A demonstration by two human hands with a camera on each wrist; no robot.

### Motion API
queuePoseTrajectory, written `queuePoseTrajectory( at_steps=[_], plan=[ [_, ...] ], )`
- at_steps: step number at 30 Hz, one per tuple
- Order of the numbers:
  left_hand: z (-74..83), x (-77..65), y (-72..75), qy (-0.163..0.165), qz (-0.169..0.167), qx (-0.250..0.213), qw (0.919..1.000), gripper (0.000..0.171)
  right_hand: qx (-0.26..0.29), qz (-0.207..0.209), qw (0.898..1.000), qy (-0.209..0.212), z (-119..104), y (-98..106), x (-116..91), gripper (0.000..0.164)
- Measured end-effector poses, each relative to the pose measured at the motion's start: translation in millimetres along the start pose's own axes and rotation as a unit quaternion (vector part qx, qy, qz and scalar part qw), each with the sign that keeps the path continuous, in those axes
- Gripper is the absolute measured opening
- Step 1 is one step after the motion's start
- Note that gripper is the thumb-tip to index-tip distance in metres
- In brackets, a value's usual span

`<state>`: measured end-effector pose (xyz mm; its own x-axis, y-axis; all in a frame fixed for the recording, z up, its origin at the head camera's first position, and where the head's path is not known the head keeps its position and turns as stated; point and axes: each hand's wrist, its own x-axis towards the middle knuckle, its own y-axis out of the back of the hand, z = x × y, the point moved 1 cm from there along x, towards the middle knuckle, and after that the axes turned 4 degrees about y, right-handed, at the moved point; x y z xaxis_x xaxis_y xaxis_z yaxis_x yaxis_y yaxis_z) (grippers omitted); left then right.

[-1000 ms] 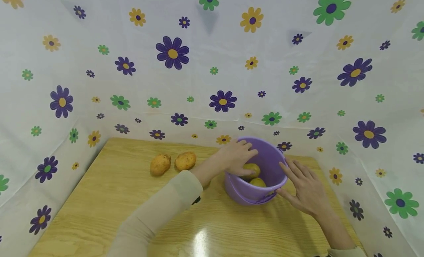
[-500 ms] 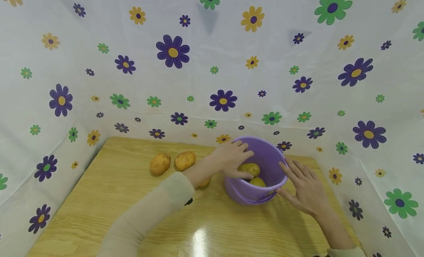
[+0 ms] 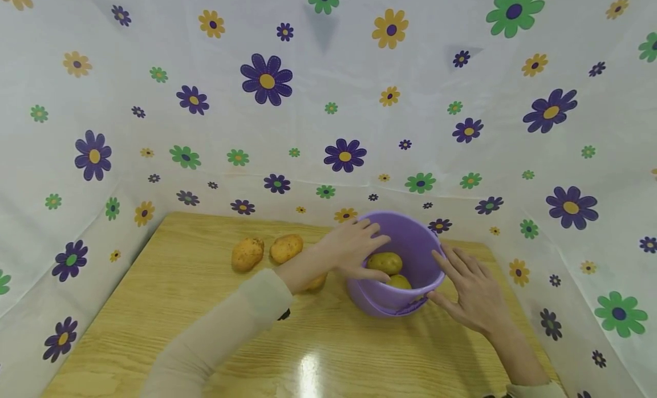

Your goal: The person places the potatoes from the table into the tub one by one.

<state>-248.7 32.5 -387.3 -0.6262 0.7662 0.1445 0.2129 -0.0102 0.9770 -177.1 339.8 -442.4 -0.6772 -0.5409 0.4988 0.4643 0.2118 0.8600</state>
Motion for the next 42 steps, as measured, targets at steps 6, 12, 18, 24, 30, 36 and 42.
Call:
queuePoseTrajectory(
  at_steps=[6, 12, 18, 24, 30, 36, 42],
  plan=[
    [-2.1, -6.2, -2.9, -0.002, 0.000, 0.006, 1.0000, 0.094, -0.003, -0.002, 1.000, 0.000, 0.5, 0.7, 0.4, 0.087],
    [-5.1, -16.3, -8.2, -0.011, 0.007, 0.003, 0.9999, 0.096, -0.004, -0.015, 1.000, -0.003, 0.4, 0.7, -0.2, 0.086],
    [-11.1, -29.8, -13.7, -0.016, 0.015, -0.015, 0.9997, 0.099, -0.003, -0.011, 1.000, -0.005, 0.1, 1.4, -0.2, 0.087],
    [-16.7, -43.4, -17.9, -0.018, 0.026, -0.011, 0.9994, 0.102, -0.003, -0.008, 1.000, -0.005, 0.4, 1.1, -0.6, 0.086],
    [-23.9, -56.8, -21.9, -0.022, 0.040, -0.006, 0.9989, 0.101, -0.002, -0.004, 1.000, -0.006, 0.7, 0.5, -0.5, 0.086],
    [-33.4, -71.4, -26.6, -0.013, 0.057, -0.023, 0.9980, 0.101, -0.001, -0.006, 1.000, -0.005, 0.6, 0.1, -1.1, 0.085],
    [-42.5, -84.2, -34.1, -0.011, 0.072, -0.014, 0.9973, 0.099, -0.001, -0.002, 1.000, 0.000, 1.6, -1.7, -1.3, 0.086]
  ],
)
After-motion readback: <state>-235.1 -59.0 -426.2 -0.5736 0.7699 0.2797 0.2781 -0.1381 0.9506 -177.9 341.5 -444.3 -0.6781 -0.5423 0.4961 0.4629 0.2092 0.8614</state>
